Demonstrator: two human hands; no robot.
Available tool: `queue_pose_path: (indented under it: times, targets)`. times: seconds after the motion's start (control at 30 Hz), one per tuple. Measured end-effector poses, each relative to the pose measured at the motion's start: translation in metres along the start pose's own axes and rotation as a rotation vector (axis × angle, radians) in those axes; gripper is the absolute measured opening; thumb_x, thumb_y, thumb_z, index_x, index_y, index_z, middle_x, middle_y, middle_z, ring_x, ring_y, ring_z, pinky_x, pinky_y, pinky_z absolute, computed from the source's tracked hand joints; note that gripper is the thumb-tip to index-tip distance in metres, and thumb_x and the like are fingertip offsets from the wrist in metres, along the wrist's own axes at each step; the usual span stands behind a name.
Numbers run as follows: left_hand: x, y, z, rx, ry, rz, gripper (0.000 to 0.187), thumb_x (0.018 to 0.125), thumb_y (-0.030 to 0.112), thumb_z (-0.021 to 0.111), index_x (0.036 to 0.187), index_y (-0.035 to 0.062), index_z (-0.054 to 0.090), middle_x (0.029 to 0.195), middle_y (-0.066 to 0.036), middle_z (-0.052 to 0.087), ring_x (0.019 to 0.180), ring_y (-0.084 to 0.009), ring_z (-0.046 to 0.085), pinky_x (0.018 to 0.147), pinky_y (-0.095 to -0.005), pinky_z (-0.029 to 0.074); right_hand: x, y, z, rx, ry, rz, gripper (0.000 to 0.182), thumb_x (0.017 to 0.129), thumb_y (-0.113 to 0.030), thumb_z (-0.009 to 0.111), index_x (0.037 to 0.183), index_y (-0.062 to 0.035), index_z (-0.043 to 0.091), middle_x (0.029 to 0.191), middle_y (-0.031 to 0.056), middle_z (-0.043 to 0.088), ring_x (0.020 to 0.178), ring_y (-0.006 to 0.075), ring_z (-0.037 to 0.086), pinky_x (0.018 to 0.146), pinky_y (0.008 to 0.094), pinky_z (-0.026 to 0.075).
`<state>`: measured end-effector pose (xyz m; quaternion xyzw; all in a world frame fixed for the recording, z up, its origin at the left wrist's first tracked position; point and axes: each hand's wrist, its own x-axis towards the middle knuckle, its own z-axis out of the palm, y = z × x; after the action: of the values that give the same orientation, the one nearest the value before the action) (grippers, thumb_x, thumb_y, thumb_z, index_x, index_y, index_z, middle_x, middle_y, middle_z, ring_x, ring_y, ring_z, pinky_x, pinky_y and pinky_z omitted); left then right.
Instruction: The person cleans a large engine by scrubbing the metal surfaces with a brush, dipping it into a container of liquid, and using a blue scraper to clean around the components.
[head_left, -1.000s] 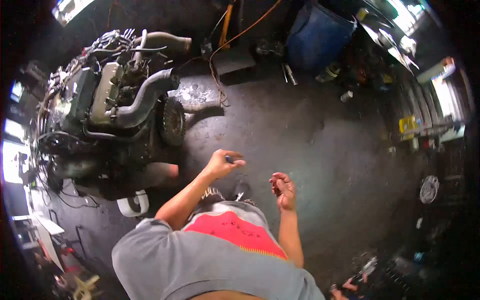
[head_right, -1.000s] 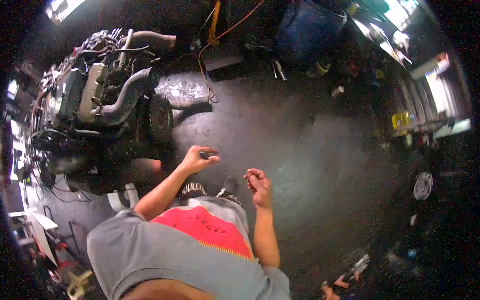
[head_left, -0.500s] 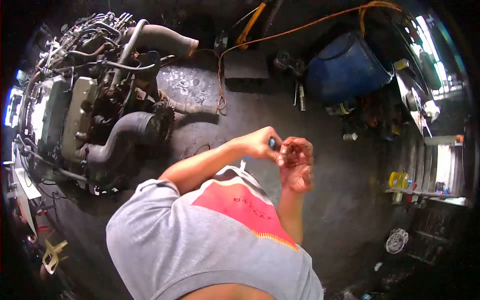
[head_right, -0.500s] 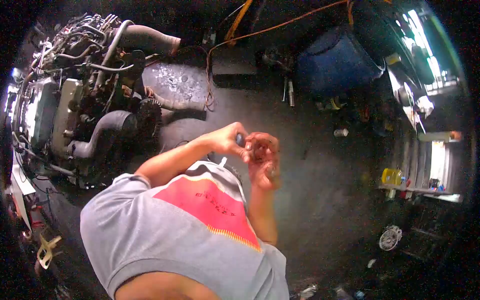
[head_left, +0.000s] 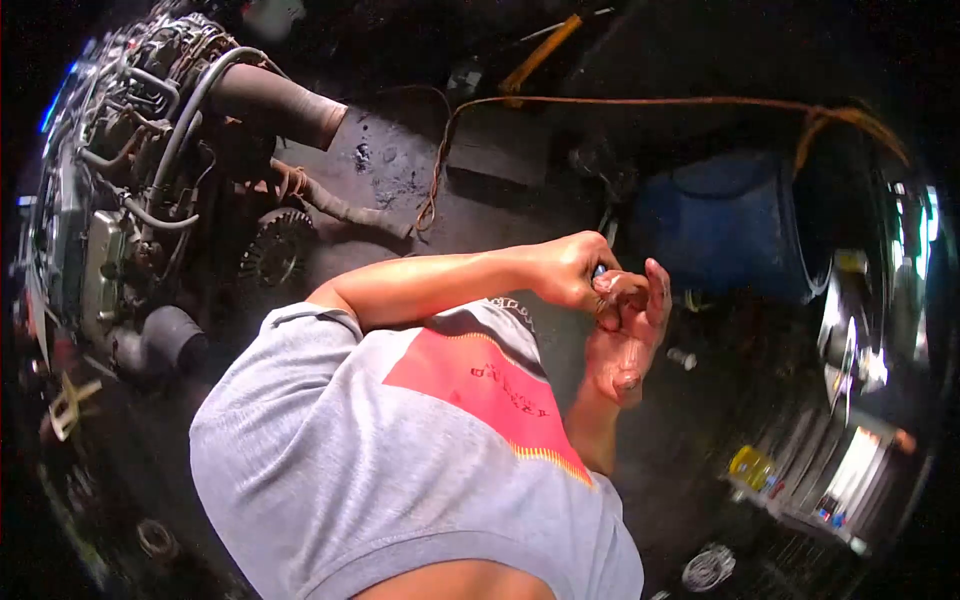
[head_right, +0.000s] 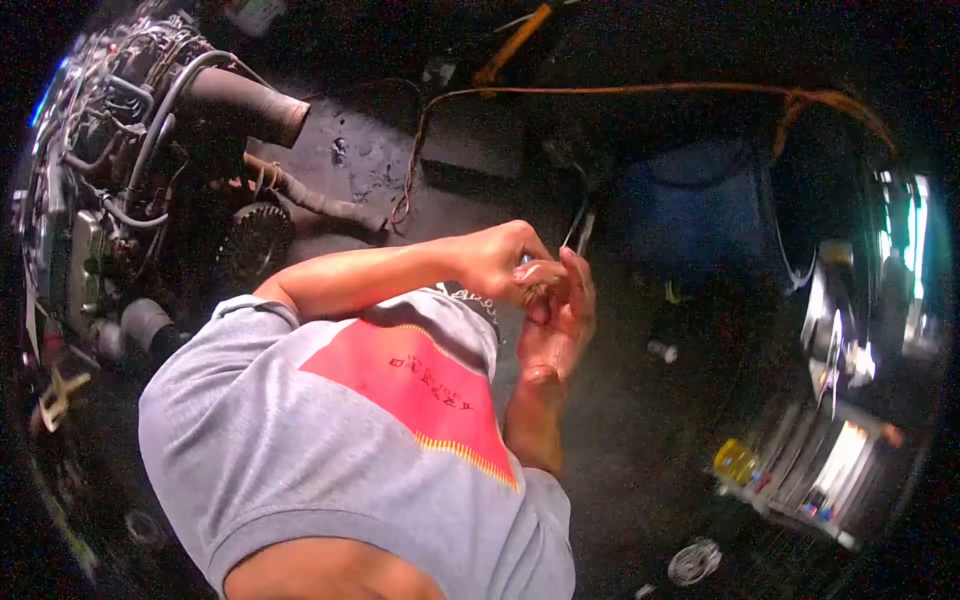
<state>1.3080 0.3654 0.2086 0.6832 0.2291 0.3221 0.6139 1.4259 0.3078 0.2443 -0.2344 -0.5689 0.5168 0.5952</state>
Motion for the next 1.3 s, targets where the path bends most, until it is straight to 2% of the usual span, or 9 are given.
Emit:
queue_pose_path:
  times: [0.13, 0.23, 0.33, 0.4, 0.53, 0.77, 0.9, 1.03, 1.3]
  targets:
    - [0.042, -0.01, -0.037, 0.026, 0.311, -0.114, 0.019, 0.06, 0.011, 0.063, 0.073, -0.002, 0.06, 0.062, -0.009, 0.058, 0.061, -0.0097, 0.052, 0.06, -0.0266, 0.044, 0.08, 0.027, -0.055, -0.036, -0.19, 0.237, 0.087, 0.061, -0.057, 0.055, 0.119, 0.0035, 0.036, 0.089, 0.0115, 0.052, 0.085, 0.0181, 0.05, 0.076, 0.0278, 0.037]
    - [0.03, -0.024, -0.067, 0.193, 0.815, -0.323, 0.035, 0.06, 0.027, 0.07, 0.085, 0.0026, 0.064, 0.075, -0.009, 0.063, 0.07, -0.0128, 0.058, 0.066, -0.0255, 0.045, 0.142, 0.061, -0.076, -0.029, -0.263, 0.297, 0.075, 0.062, -0.049, 0.066, 0.116, -0.0039, 0.043, 0.089, 0.0057, 0.056, 0.08, 0.0134, 0.052, 0.066, 0.0245, 0.042]
    - [-0.019, -0.039, -0.098, 0.266, 1.342, -0.462, 0.027, 0.069, 0.018, 0.067, 0.089, -0.0005, 0.062, 0.078, -0.007, 0.063, 0.07, -0.0097, 0.056, 0.064, -0.0221, 0.044, 0.196, 0.096, -0.105, -0.478, -0.3, 0.105, 0.054, 0.068, -0.027, 0.068, 0.113, -0.0069, 0.047, 0.088, 0.0055, 0.056, 0.078, 0.0133, 0.053, 0.064, 0.0237, 0.043]
    - [-0.063, -0.053, -0.114, 0.455, 1.741, -0.45, 0.03, 0.069, 0.018, 0.069, 0.09, -0.0028, 0.061, 0.072, -0.006, 0.061, 0.067, -0.0101, 0.055, 0.062, -0.0221, 0.044, 0.222, 0.127, -0.133, -0.54, -0.163, 0.181, 0.04, 0.071, -0.011, 0.063, 0.109, -0.0081, 0.051, 0.088, 0.0053, 0.056, 0.077, 0.0131, 0.054, 0.065, 0.0238, 0.044]
    - [-0.147, -0.066, -0.153, 0.623, 2.28, -0.737, 0.048, 0.063, 0.032, 0.072, 0.095, -0.0021, 0.06, 0.081, -0.012, 0.063, 0.073, -0.0148, 0.057, 0.069, -0.0268, 0.044, 0.271, 0.167, -0.179, -0.806, 0.061, 0.147, 0.036, 0.071, -0.008, 0.062, 0.105, -0.0075, 0.053, 0.09, 0.0072, 0.056, 0.077, 0.0145, 0.054, 0.065, 0.026, 0.046]
    - [-0.158, -0.052, -0.236, 0.59, 2.201, -1.353, 0.072, 0.058, 0.054, 0.066, 0.102, -0.0019, 0.055, 0.096, -0.022, 0.057, 0.092, -0.0345, 0.054, 0.078, -0.0388, 0.042, 0.44, 0.109, -0.185, -1.242, 0.36, -0.219, 0.039, 0.074, -0.026, 0.06, 0.107, -0.008, 0.052, 0.103, 0.014, 0.052, 0.086, 0.0224, 0.054, 0.073, 0.0324, 0.044]
    - [-0.143, -0.057, -0.255, 0.399, 2.256, -1.548, 0.072, 0.056, 0.046, 0.07, 0.105, -0.0027, 0.049, 0.102, -0.022, 0.054, 0.095, -0.0344, 0.053, 0.08, -0.0421, 0.042, 0.548, 0.115, -0.195, -1.533, 0.379, -0.846, 0.059, 0.075, -0.045, 0.052, 0.116, -0.0037, 0.041, 0.114, 0.0207, 0.044, 0.107, 0.0371, 0.041, 0.089, 0.0476, 0.031]
    - [-0.154, -0.08, -0.261, 0.156, 2.301, -1.58, 0.058, 0.056, 0.044, 0.071, 0.092, 0.0007, 0.057, 0.1, -0.02, 0.056, 0.093, -0.0317, 0.054, 0.077, -0.0406, 0.043, 0.593, 0.155, -0.186, -1.627, 0.57, -0.997, 0.08, 0.07, -0.062, 0.041, 0.12, 0.0, 0.034, 0.117, 0.0323, 0.033, 0.107, 0.0535, 0.03, 0.087, 0.0616, 0.023]
    - [-0.176, -0.103, -0.263, 0.223, 2.199, -1.655, 0.054, 0.059, 0.046, 0.069, 0.092, 0.0038, 0.06, 0.101, -0.018, 0.056, 0.095, -0.03, 0.054, 0.078, -0.0381, 0.044, 0.602, 0.173, -0.218, -1.808, 0.69, -0.94, 0.086, 0.069, -0.067, 0.039, 0.123, -0.0005, 0.031, 0.122, 0.0335, 0.026, 0.11, 0.0489, 0.033, 0.086, 0.0583, 0.028]
